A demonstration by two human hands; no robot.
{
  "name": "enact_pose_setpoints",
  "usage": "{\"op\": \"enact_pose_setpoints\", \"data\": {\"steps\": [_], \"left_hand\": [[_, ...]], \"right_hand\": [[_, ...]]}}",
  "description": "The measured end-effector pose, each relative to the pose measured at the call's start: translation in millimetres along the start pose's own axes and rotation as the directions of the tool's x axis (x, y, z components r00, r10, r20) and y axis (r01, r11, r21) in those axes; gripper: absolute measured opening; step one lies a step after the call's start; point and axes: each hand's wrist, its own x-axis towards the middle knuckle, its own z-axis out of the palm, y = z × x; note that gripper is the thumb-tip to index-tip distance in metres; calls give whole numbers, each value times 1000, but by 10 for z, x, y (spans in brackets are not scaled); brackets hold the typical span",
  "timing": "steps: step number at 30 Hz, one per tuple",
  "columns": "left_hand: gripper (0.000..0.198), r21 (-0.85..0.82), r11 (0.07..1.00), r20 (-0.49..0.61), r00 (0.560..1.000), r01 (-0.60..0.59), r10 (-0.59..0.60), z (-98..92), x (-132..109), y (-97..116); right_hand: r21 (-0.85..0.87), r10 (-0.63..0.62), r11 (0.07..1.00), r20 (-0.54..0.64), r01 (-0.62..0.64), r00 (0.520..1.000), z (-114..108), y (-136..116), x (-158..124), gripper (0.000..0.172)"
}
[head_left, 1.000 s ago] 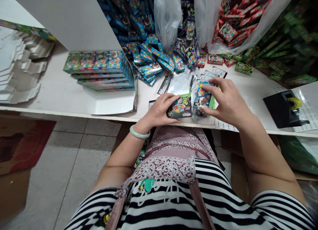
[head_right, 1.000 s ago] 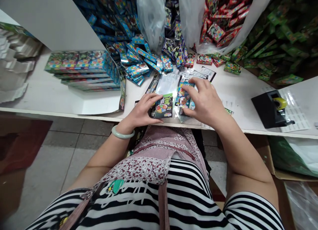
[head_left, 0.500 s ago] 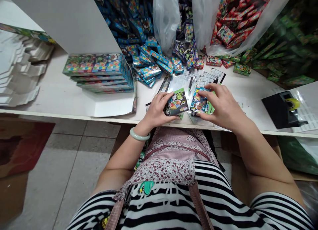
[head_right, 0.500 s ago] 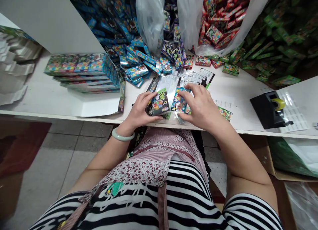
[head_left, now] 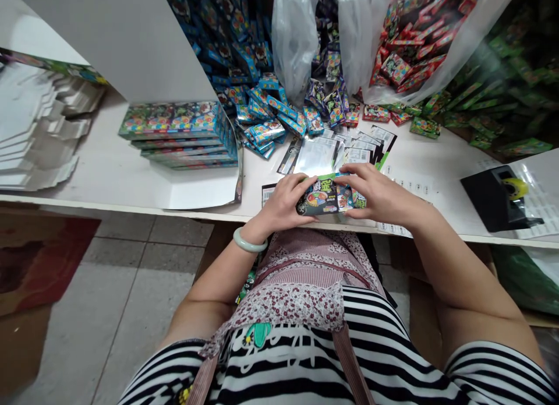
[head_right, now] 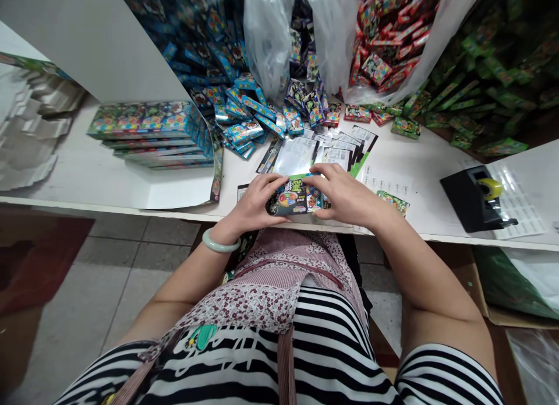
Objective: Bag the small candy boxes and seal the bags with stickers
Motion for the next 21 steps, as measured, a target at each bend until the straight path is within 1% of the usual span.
{"op": "enact_pose_setpoints", "data": {"steps": [3, 4, 6, 8, 10, 11, 13, 14, 15, 16, 17, 19, 20, 21], "left_hand": [[97, 43, 998, -50, 998, 37, -35, -18, 10, 19], [97, 59, 997, -70, 996, 50, -46, -17, 14, 29], [97, 87, 994, -118, 991, 71, -61, 5, 26, 57], [95, 94, 991, -172, 982, 91, -74, 47, 44, 93], [94, 69, 991, -217, 971, 115, -97, 79, 72, 138], [95, 44, 991, -235, 965, 129, -115, 81, 90, 163], [99, -42, 989, -251, 957, 142, -148, 52, 128, 216], [100, -107, 985, -248, 956, 135, -157, 26, 146, 243], [98, -188, 974, -239, 956, 125, -169, -2, 162, 268], [91, -285, 951, -227, 955, 121, -189, -22, 173, 294], [80, -390, 912, -216, 950, 126, -223, -28, 179, 319], [58, -590, 793, -193, 926, 154, -324, 17, 170, 370], [52, -669, 725, -181, 910, 164, -373, 69, 155, 396], [52, -729, 664, -170, 896, 166, -410, 134, 131, 421]], "right_hand": [[131, 40, 991, -112, -25, 993, 65, 13, 17, 73], [167, 75, 985, -160, -48, 984, 92, -2, 10, 72], [232, 173, 966, -230, -118, 958, 175, -63, -19, 65], [317, 269, 930, -248, -184, 931, 298, -149, -45, 59], [454, 350, 864, -235, -216, 907, 430, -224, -49, 61], [537, 390, 814, -222, -222, 894, 482, -246, -41, 63], [686, 450, 696, -184, -214, 874, 530, -255, -17, 63], [737, 468, 645, -173, -201, 867, 523, -242, -5, 60], [771, 481, 610, -177, -183, 859, 499, -221, 3, 55], [790, 494, 592, -197, -162, 847, 467, -195, 7, 50], [798, 509, 587, -228, -140, 830, 438, -167, 6, 47], [799, 542, 592, -300, -104, 785, 420, -118, -5, 48], [798, 560, 596, -333, -89, 758, 444, -101, -16, 51], [799, 579, 597, -364, -74, 730, 493, -91, -30, 54]]}}
